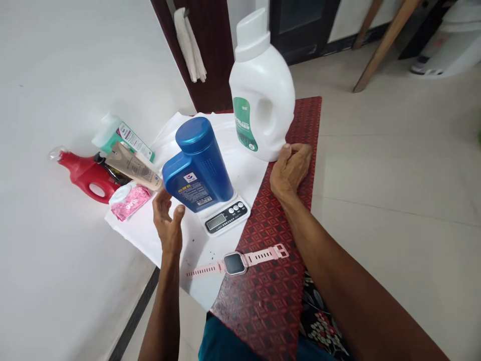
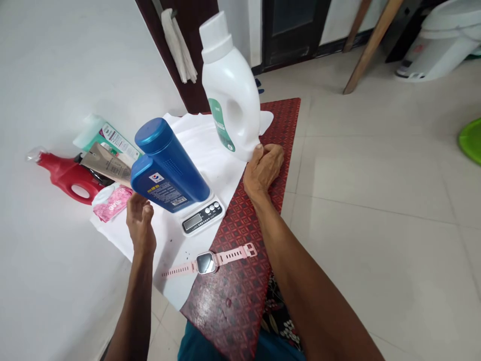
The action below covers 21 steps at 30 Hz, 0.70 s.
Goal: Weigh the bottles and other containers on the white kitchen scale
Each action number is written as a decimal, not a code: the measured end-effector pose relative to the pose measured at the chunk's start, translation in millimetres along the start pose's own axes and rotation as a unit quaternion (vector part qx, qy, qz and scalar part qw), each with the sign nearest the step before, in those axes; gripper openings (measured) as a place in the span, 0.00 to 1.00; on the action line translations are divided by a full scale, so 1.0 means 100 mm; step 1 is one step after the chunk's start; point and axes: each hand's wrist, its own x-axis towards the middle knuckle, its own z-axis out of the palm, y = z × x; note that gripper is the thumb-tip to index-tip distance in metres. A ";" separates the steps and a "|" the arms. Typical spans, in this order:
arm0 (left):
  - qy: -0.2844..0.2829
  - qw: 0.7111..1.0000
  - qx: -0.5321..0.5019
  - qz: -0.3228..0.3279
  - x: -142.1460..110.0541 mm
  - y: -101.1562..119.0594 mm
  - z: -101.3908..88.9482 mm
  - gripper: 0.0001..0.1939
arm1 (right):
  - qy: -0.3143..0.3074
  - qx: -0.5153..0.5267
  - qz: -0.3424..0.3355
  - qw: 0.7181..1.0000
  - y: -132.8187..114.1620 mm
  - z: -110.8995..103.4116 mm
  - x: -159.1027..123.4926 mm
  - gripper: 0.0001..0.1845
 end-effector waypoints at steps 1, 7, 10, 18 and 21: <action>-0.020 0.999 -0.011 0.022 0.06 0.08 0.05 0.39 | 0.000 -0.001 -0.001 1.000 0.00 0.00 0.00 0.09; -0.021 0.999 -0.035 0.013 0.35 0.26 0.36 0.35 | 0.011 -0.006 -0.010 1.000 0.01 0.02 -0.01 0.11; 0.034 0.998 -0.025 0.037 0.53 0.18 0.41 0.33 | 0.016 -0.003 -0.024 1.000 0.02 0.03 -0.01 0.12; 0.217 0.972 0.035 0.087 1.59 -0.39 0.55 0.33 | 0.037 0.003 -0.036 0.999 0.04 0.08 0.01 0.18; 0.251 0.964 0.067 0.045 1.82 -0.63 0.61 0.33 | 0.034 0.006 -0.031 0.999 0.03 0.07 0.01 0.19</action>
